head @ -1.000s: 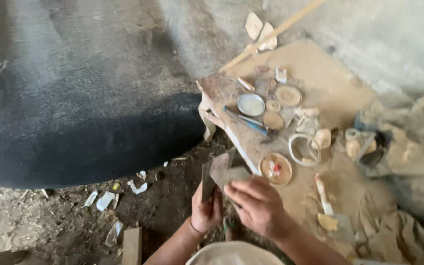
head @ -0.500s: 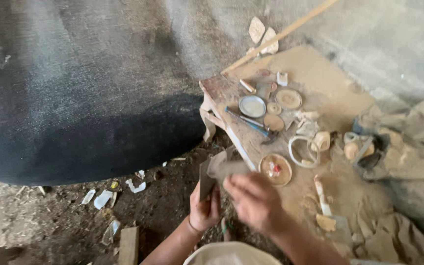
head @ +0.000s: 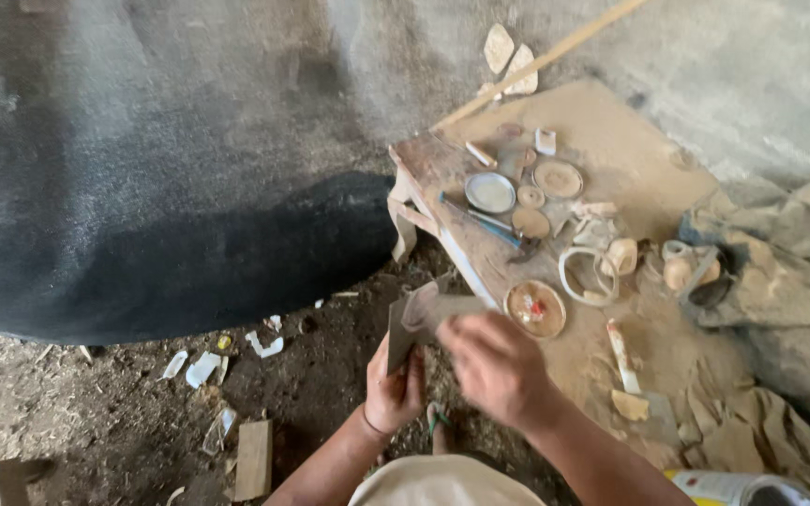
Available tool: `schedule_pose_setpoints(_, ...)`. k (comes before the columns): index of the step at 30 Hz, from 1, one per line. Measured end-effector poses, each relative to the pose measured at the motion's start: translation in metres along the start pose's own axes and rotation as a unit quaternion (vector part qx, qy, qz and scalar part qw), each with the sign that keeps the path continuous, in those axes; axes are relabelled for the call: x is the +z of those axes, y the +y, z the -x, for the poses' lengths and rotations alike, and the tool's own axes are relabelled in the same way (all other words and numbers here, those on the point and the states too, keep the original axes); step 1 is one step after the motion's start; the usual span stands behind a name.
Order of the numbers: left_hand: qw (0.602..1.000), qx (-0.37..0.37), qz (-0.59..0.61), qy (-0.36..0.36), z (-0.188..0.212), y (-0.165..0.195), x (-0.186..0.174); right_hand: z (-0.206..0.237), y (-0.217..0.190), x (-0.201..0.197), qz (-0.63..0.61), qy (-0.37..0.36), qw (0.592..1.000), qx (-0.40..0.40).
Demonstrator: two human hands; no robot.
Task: The person hammers nails into a wooden structure, then sands the surface with sandpaper, and finally applies a pink paste using a putty knife. The person works on a wooden pallet-like structure in an outdoor workshop area.
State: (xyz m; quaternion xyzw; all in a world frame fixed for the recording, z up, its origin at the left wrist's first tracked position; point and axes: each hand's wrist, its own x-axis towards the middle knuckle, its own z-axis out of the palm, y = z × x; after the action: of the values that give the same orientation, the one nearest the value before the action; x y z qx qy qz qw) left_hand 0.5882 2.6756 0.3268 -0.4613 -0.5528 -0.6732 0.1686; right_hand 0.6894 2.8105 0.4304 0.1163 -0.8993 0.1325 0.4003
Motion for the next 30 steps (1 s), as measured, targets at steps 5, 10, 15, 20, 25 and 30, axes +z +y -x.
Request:
schedule_pose_setpoints(5,0.999,-0.032,-0.044,0.008,0.011,0.008,-0.013,-0.002,-0.016,0.005,-0.022,-0.086,0.994,0.062)
schedule_pose_setpoints(10,0.998,-0.064,-0.007,0.014,0.025,0.019,-0.024,0.007,-0.027,0.003,-0.073,-0.089,0.993,0.001)
schedule_pose_setpoints(15,0.990,-0.140,-0.003,0.009,0.043,0.031,-0.032,0.013,-0.046,0.000,-0.045,-0.088,0.993,0.068)
schedule_pose_setpoints(20,0.994,-0.037,-0.081,0.061,0.067,0.047,-0.040,0.014,-0.058,0.000,-0.093,-0.139,0.985,0.041)
schedule_pose_setpoints(25,0.989,-0.001,-0.112,0.102,0.091,0.075,-0.035,0.031,-0.072,-0.015,-0.146,-0.047,0.985,-0.083)
schedule_pose_setpoints(30,0.979,-0.020,-0.153,0.131,0.118,0.127,-0.031,0.057,-0.082,-0.006,-0.219,-0.023,0.970,-0.100)
